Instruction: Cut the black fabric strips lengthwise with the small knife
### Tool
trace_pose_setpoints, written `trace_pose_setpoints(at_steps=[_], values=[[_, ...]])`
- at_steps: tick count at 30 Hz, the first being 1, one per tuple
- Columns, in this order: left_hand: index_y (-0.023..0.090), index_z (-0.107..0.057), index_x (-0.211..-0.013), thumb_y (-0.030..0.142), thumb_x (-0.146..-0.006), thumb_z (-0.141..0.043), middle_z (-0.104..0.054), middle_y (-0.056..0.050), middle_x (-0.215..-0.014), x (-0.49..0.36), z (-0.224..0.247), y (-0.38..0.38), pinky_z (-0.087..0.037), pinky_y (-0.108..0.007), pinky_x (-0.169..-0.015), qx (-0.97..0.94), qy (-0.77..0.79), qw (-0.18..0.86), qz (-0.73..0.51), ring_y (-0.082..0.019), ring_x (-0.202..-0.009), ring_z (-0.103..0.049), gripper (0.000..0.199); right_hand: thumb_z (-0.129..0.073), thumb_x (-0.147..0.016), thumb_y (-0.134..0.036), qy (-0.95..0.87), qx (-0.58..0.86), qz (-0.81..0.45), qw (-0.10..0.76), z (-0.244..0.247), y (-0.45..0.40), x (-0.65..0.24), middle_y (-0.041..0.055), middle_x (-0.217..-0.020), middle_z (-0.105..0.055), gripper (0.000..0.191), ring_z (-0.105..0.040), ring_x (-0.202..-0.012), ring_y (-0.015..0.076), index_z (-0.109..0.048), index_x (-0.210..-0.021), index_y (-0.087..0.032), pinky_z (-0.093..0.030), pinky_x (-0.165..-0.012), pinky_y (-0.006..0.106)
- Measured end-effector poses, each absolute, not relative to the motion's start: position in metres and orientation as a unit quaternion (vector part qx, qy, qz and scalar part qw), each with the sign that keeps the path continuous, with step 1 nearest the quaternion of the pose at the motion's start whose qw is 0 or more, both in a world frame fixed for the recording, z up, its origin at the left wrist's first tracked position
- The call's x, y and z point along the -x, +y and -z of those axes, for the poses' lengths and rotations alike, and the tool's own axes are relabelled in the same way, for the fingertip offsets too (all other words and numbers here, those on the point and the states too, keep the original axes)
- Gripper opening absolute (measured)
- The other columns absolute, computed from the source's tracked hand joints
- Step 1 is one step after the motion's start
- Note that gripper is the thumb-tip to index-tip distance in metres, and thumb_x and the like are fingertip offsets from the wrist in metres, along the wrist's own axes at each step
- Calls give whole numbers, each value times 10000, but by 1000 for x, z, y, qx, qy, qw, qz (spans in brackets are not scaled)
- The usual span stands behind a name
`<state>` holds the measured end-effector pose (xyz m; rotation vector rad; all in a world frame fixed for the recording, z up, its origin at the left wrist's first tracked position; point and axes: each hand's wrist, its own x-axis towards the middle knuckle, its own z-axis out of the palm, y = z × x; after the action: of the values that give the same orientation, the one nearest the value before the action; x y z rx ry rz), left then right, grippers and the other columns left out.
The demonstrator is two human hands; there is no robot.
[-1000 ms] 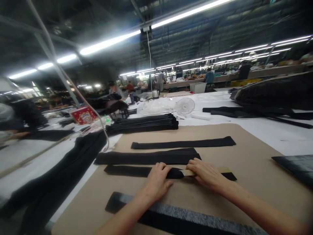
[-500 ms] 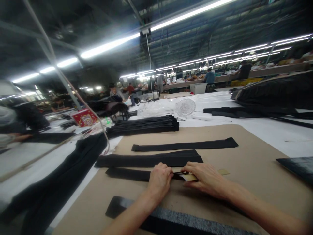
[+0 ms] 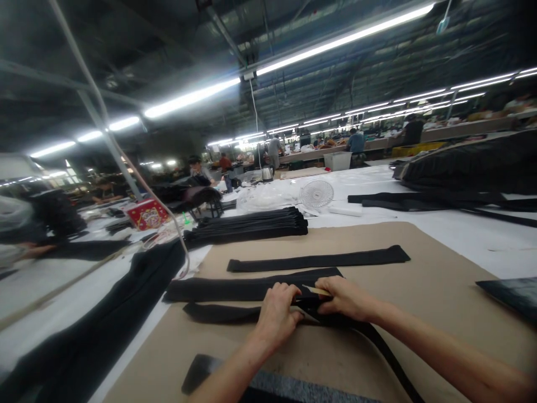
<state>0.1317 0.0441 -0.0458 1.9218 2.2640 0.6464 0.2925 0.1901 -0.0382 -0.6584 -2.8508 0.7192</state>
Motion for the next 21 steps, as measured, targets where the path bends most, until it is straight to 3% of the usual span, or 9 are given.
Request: trace_pose_setpoints(at_steps=[6, 15, 17, 19, 21], values=[[252, -675, -950, 249, -865, -542, -676, -6, -965, -121, 47, 42, -404, -282, -827, -618, 758, 81, -192, -190, -946, -598, 158, -585, -774, -398, -926, 197, -315, 68, 41, 207, -286, -39, -633, -466, 256, -448, -615, 142, -456, -667, -204, -284, -547, 250], [183, -692, -829, 277, -822, -562, -654, -18, -749, -97, 27, 44, -422, -279, -718, -609, 746, 168, -211, -198, -773, -608, 160, -571, -738, -527, -890, 197, -406, 63, 20, 223, -293, -36, -610, -399, 369, -354, -587, 135, -405, -658, -207, -272, -551, 266], [179, -686, -1019, 268, -792, -594, -675, -11, -821, -93, 20, 41, -443, -264, -717, -627, 715, 209, -227, -183, -778, -608, 261, -566, -707, -559, -875, 191, -443, 37, 22, 224, -294, -35, -602, -389, 386, -342, -569, 129, -423, -654, -204, -282, -542, 264], [217, -544, -1308, 248, -779, -610, -690, -10, -991, -91, 14, 38, -468, -262, -761, -648, 678, 245, -244, -171, -838, -616, 534, -575, -676, -566, -863, 187, -469, 18, 26, 224, -295, -34, -592, -383, 394, -329, -557, 124, -445, -639, -196, -285, -537, 264], [280, -437, -1412, 218, -769, -620, -662, -6, -1167, -90, 9, 36, -468, -279, -858, -674, 638, 275, -253, -174, -952, -615, 671, -583, -667, -567, -855, 191, -483, 19, 29, 224, -297, -34, -590, -378, 398, -322, -556, 122, -453, -632, -192, -290, -540, 264]])
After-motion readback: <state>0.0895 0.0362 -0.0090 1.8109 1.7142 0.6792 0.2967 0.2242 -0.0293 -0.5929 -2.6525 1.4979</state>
